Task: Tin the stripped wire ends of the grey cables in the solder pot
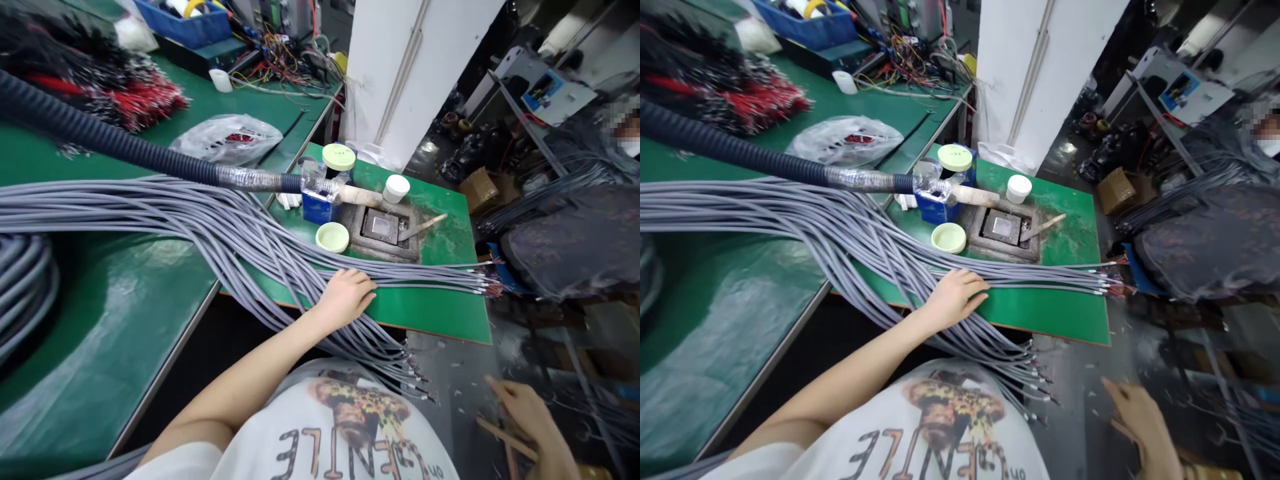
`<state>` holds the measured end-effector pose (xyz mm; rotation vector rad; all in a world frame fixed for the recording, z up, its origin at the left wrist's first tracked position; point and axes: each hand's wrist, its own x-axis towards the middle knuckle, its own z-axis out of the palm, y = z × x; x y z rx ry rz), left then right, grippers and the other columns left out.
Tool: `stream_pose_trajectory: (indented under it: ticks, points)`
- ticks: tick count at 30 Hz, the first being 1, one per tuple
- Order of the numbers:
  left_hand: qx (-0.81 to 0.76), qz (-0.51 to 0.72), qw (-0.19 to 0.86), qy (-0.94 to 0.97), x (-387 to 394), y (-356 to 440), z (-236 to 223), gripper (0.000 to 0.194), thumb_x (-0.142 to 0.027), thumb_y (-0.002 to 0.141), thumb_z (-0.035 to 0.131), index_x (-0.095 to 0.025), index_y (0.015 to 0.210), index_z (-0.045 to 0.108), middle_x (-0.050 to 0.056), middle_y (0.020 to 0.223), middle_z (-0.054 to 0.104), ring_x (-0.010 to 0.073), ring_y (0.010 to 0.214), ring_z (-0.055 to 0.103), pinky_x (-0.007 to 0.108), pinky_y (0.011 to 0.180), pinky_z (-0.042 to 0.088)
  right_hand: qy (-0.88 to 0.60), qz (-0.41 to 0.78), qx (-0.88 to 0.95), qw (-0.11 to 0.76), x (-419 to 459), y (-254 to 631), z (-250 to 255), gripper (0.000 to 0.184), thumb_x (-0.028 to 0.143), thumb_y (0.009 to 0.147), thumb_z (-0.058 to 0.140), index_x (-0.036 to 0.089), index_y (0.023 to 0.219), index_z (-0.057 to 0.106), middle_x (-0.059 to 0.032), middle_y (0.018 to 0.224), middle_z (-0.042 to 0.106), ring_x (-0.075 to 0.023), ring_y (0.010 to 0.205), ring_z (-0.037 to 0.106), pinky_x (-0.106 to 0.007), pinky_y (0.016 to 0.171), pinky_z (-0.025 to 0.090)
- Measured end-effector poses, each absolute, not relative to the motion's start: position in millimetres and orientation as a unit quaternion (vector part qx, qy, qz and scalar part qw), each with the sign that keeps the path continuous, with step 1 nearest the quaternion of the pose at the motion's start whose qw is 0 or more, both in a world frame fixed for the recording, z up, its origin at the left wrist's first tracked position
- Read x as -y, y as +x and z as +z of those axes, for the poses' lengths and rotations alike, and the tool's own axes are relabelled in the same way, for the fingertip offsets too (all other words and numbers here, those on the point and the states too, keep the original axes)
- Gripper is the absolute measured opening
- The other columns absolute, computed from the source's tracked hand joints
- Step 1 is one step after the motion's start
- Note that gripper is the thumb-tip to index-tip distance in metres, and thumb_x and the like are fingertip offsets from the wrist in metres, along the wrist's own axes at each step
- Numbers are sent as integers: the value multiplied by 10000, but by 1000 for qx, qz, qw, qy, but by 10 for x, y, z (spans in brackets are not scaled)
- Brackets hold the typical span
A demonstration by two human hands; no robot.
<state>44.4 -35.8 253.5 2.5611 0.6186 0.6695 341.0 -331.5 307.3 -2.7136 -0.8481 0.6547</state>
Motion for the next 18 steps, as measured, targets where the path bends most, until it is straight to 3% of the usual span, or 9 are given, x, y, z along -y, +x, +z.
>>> stream_pose_trajectory:
  ticks: [2, 5, 10, 14, 18]
  points:
    - [-225, 215, 176, 934, 435, 645, 2506, 192, -295, 841, 591, -188, 997, 622, 90, 932, 621, 243, 905, 532, 360, 718, 369, -893, 300, 309, 131, 3264, 3211, 2900, 393, 614, 665, 581, 294, 437, 572, -30, 422, 544, -222, 405, 541, -364, 430, 416]
    - [-246, 199, 129, 940, 509, 890, 2455, 250, -323, 784, 659, -163, 965, 595, 113, 943, 585, 276, 917, 517, 382, 723, 378, -790, 449, 341, 240, 2990, 2861, 2700, 365, 567, 778, 545, 233, 783, 693, -24, 613, 645, -168, 483, 575, -300, 482, 451]
    - [-240, 186, 97, 948, 526, 1014, 2430, 116, -250, 803, 631, -161, 825, 560, 105, 852, 585, 263, 839, 534, 374, 690, 385, -595, 622, 258, 439, 2389, 2388, 2483, 459, 508, 840, 544, 152, 1126, 594, -85, 784, 700, -129, 482, 593, -232, 420, 433]
    - [-208, 169, 183, 946, 589, 849, 2531, 51, -207, 851, 560, -173, 823, 534, 66, 793, 589, 219, 776, 551, 343, 686, 406, -561, 546, 158, 602, 2108, 2451, 2479, 448, 455, 823, 582, 177, 1173, 550, -143, 1010, 699, -161, 594, 650, -252, 445, 471]
    - [-150, 153, 316, 924, 653, 594, 2690, 56, -222, 859, 560, -191, 819, 539, 23, 782, 594, 177, 760, 549, 300, 700, 425, -588, 289, 134, 743, 2067, 2747, 2745, 351, 448, 830, 559, 208, 1084, 602, -58, 876, 706, -100, 520, 568, -193, 405, 377]
